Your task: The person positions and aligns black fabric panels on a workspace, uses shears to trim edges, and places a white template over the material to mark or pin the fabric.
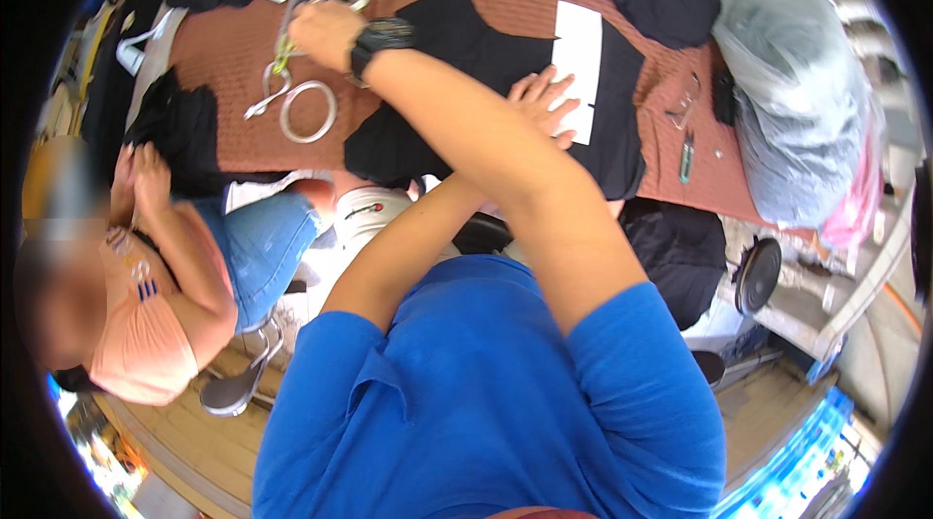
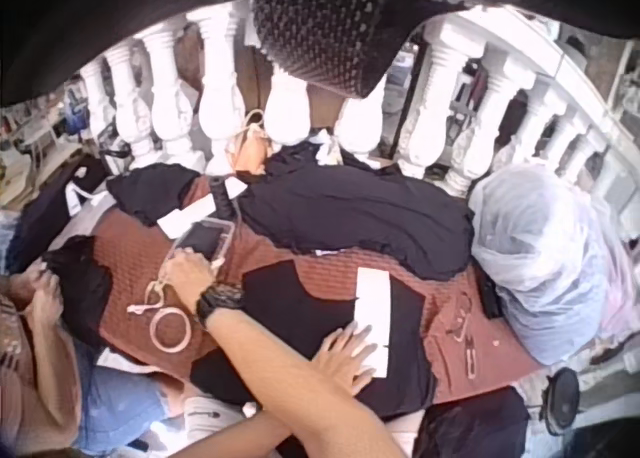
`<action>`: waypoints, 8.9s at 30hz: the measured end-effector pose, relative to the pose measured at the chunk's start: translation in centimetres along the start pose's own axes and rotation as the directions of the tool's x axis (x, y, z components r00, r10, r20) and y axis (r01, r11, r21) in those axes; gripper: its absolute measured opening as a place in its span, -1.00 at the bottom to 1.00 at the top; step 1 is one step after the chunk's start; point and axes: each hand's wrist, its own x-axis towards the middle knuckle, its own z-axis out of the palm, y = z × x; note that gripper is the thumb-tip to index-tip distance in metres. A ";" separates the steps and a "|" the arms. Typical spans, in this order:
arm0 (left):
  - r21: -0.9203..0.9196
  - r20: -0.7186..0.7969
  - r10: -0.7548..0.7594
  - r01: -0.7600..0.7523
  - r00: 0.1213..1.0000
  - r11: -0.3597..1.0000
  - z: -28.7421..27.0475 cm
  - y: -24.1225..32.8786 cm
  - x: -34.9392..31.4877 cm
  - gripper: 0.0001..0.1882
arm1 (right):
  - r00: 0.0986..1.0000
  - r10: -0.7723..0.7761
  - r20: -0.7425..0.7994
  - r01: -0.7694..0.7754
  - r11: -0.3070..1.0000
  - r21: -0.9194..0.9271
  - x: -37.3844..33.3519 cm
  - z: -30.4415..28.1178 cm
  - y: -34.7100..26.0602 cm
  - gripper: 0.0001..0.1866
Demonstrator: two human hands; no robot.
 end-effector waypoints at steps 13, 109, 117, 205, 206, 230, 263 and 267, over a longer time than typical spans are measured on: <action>0.019 -0.008 -0.028 0.028 1.000 0.999 -0.9 0.6 0.2 -0.56 | 0.996 -0.042 0.082 0.040 0.999 0.028 1.5 2.3 -0.1 -0.85; 0.178 0.094 -0.025 0.008 0.995 0.984 -0.8 1.4 0.7 -0.56 | 0.527 0.800 -0.286 -0.665 0.598 0.447 -35.5 -12.6 10.8 -0.91; 0.179 0.101 -0.012 -0.006 0.995 0.984 -0.8 1.3 0.7 -0.55 | 0.513 0.818 -0.260 -0.685 0.572 0.452 -35.2 -12.5 11.1 -0.89; 0.087 0.068 0.004 -0.010 0.998 0.996 -0.3 0.7 0.5 -0.53 | 0.716 0.475 -0.511 -0.157 0.823 0.545 -4.9 -1.5 2.7 -0.89; 0.084 0.062 -0.004 -0.001 0.998 0.997 -0.2 0.5 0.3 -0.53 | 0.722 0.489 -0.490 -0.123 0.787 0.604 -5.9 -2.9 2.5 -0.91; 0.188 0.064 -0.017 0.005 0.998 0.982 -1.0 1.5 0.5 -0.52 | 0.649 0.749 0.131 -0.636 0.440 0.634 -35.5 -15.2 13.5 -0.86; 0.200 0.064 -0.018 0.005 0.998 0.980 -0.9 1.6 0.5 -0.55 | 0.872 0.477 0.109 -0.481 0.794 0.371 -34.1 -15.4 14.3 -0.66; 0.202 0.061 -0.013 0.000 0.998 0.979 -0.9 1.5 0.5 -0.55 | 0.870 0.468 0.158 -0.492 0.794 0.356 -33.7 -15.7 14.3 -0.66</action>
